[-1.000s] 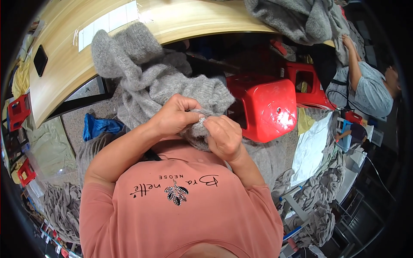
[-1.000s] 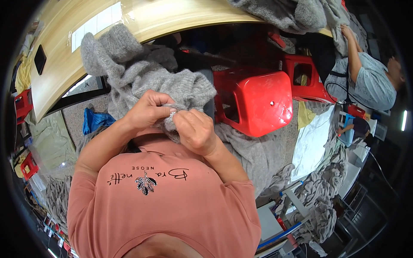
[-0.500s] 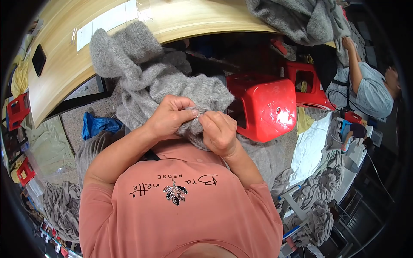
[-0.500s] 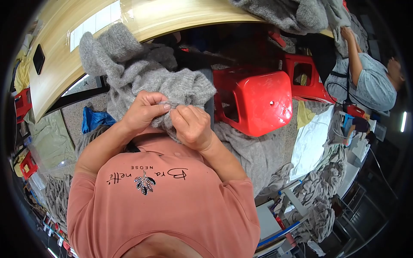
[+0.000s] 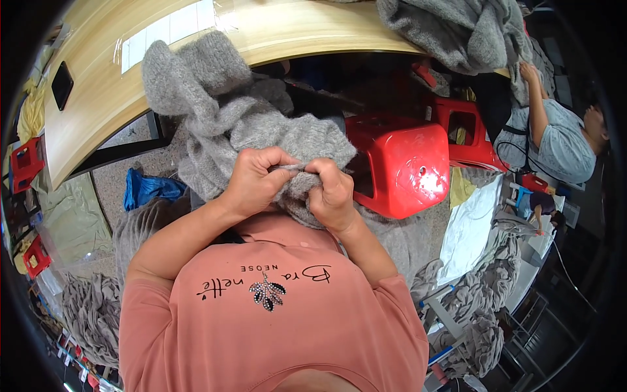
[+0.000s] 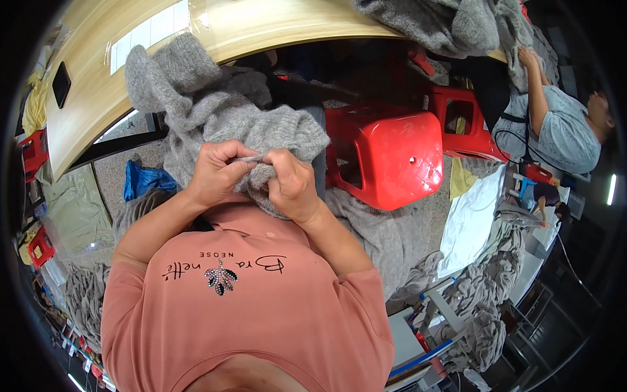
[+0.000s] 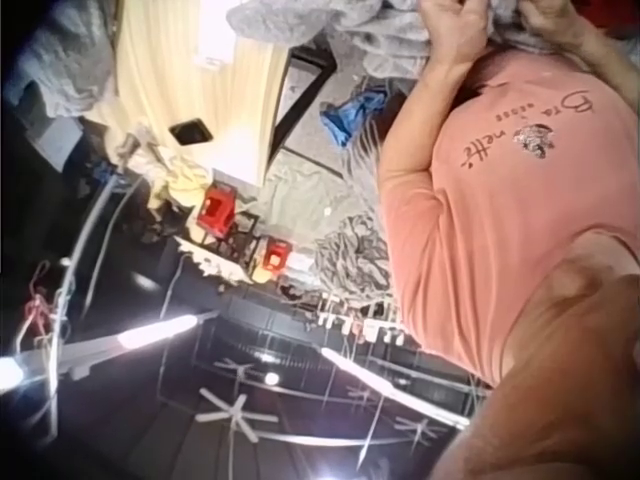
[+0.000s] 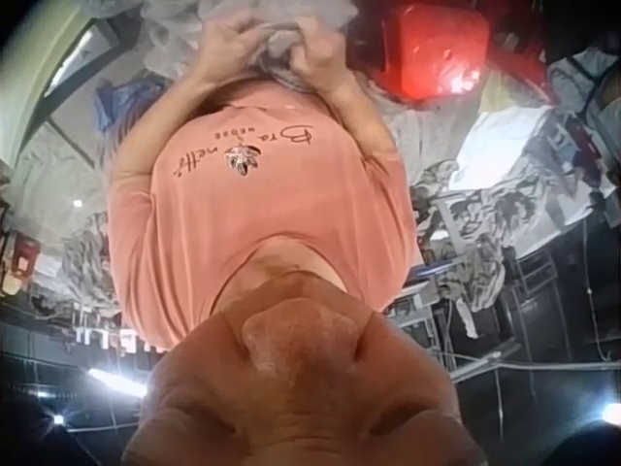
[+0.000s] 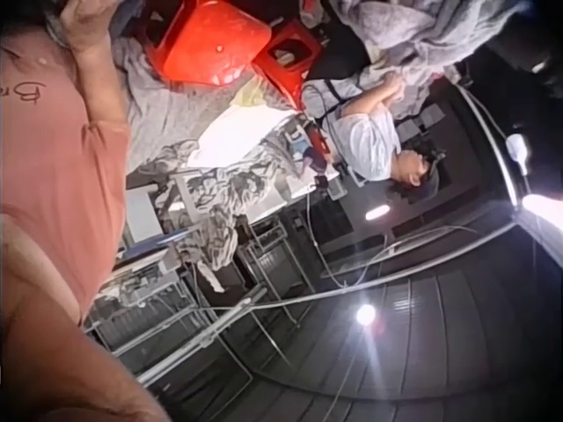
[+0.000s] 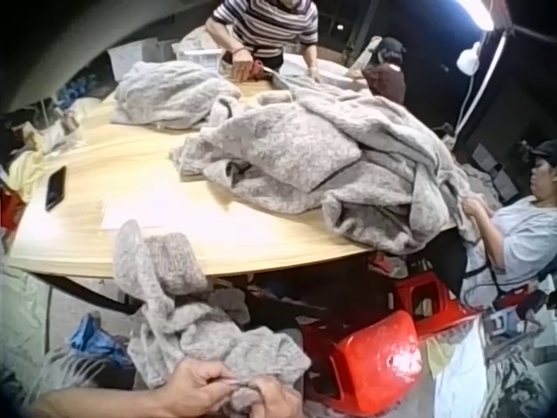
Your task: The recorder is inspecting grey knitted garments at a factory workbench, turning them inside out to check quality.
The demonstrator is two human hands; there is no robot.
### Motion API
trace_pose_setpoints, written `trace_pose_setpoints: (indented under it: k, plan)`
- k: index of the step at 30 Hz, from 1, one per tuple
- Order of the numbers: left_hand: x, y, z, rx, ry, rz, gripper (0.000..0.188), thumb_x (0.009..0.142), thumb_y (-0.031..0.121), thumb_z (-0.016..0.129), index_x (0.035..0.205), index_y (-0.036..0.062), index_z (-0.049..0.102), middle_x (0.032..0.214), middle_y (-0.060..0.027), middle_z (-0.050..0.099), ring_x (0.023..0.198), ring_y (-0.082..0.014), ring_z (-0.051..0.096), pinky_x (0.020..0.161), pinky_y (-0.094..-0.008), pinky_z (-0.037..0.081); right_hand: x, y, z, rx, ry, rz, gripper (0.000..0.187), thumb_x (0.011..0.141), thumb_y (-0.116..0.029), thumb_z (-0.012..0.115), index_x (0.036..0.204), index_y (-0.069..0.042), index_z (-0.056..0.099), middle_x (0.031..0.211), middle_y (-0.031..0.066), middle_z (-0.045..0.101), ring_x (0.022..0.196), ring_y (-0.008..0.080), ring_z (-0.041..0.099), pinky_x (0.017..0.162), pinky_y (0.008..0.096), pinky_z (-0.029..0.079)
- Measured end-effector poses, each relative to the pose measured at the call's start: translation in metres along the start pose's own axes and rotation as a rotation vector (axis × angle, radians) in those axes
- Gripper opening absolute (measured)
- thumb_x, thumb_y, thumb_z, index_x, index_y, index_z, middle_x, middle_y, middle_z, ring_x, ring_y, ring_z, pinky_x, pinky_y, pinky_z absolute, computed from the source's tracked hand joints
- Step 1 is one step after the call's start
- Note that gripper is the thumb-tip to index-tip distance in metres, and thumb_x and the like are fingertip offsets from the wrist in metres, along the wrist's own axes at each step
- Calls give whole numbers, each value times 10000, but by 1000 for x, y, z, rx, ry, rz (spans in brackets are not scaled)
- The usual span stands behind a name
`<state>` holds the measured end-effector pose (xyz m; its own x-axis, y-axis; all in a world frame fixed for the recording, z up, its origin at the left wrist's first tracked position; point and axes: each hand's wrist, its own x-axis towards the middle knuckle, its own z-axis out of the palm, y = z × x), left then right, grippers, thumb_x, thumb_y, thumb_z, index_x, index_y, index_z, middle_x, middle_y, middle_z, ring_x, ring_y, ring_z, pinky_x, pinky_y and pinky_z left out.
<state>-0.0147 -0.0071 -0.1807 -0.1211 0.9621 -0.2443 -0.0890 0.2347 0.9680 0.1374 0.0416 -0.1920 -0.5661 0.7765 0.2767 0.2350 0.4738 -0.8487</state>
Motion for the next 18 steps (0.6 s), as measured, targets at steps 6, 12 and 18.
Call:
trace_pose_setpoints:
  k: [6,12,18]
  plan:
    - [-5,-1,2,155,121,111,104,724,-29,581,804,-4,642,647,-53,605,587,-58,514,522,-211,412,3,0,5,-169,-16,-71,336,528,120,425,834,24,525,704,160,535,596,316,555,536,349,459]
    - [-4,-8,9,205,214,145,116,705,-47,568,792,-7,634,646,-87,594,568,-85,525,504,-236,416,-1,7,12,-240,33,-119,335,521,111,431,827,27,539,660,155,515,564,320,530,501,365,437]
    - [8,-7,13,281,367,318,84,707,-47,554,759,-13,610,623,-90,574,541,-93,509,492,-238,408,11,9,18,-199,107,-91,330,551,108,441,858,28,531,681,167,521,580,329,537,516,370,447]
